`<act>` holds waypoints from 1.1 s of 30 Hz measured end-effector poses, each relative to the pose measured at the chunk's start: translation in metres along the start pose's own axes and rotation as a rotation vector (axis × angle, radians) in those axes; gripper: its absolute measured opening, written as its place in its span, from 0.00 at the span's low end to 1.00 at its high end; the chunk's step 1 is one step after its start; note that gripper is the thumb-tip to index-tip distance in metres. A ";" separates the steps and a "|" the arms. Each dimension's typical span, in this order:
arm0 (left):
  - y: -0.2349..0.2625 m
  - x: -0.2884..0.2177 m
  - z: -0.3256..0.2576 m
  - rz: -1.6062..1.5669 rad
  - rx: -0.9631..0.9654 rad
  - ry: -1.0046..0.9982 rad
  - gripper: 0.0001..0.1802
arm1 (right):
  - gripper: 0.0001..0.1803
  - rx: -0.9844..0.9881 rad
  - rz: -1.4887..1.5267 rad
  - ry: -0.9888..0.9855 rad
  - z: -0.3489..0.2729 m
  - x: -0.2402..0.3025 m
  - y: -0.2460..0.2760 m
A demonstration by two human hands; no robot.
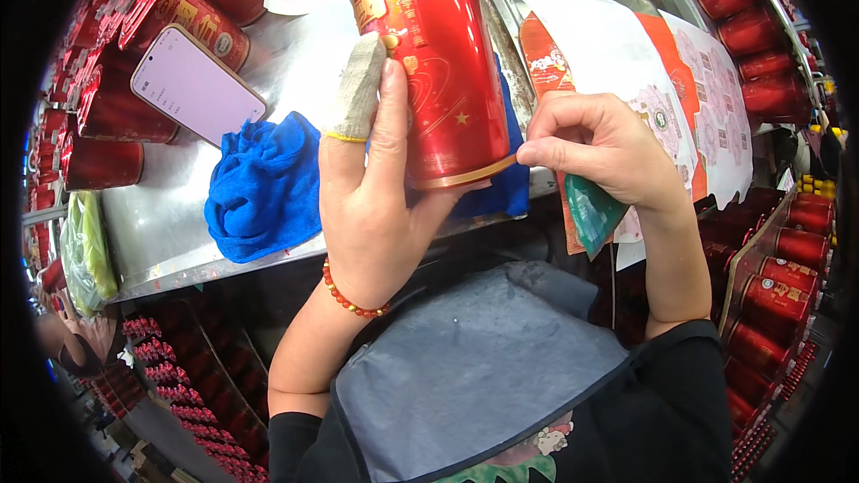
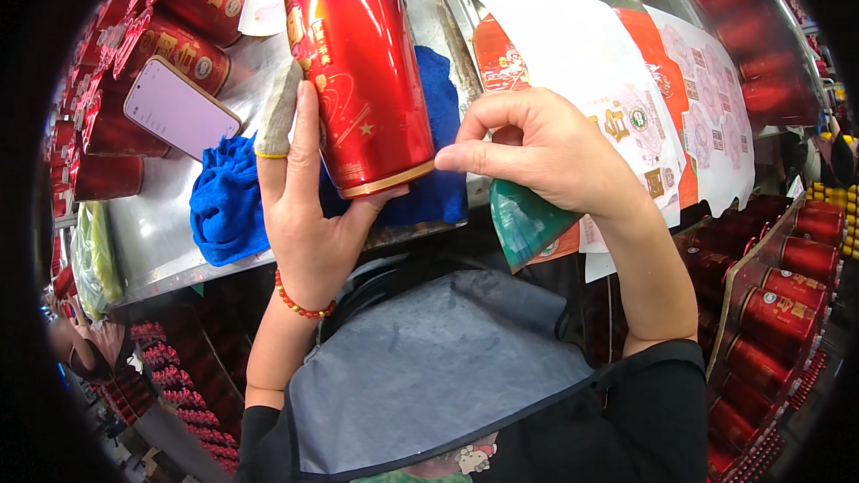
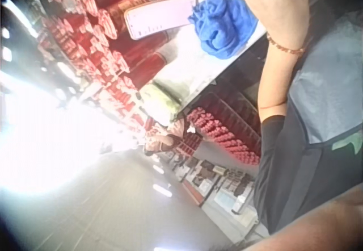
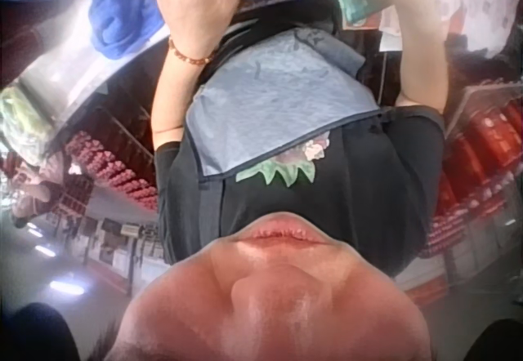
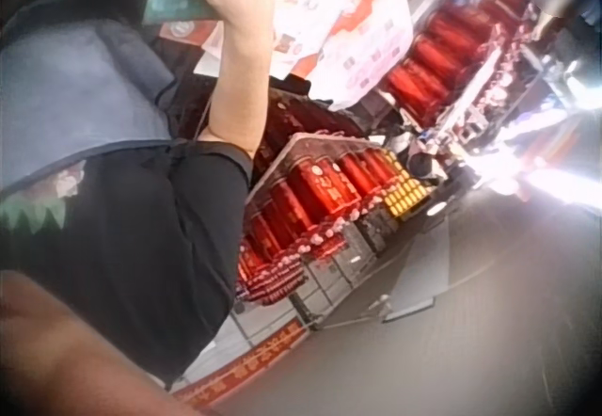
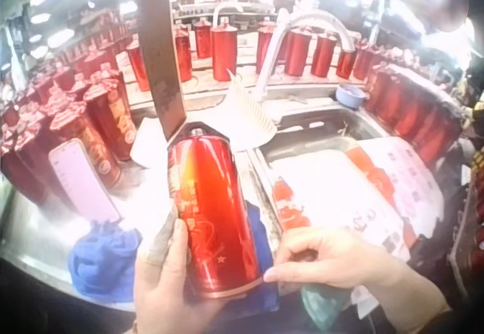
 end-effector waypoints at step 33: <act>0.003 0.002 -0.011 0.036 -0.023 0.004 0.48 | 0.07 0.045 0.036 -0.025 -0.007 0.011 -0.002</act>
Point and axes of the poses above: each hand's wrist, its own z-axis towards the middle knuckle, its own y-axis out of the back of the hand, x = y × z, the point moved 8 cm from there along z, towards the middle knuckle, and after that the axes turned 4 degrees about z, right-handed, at the moved point
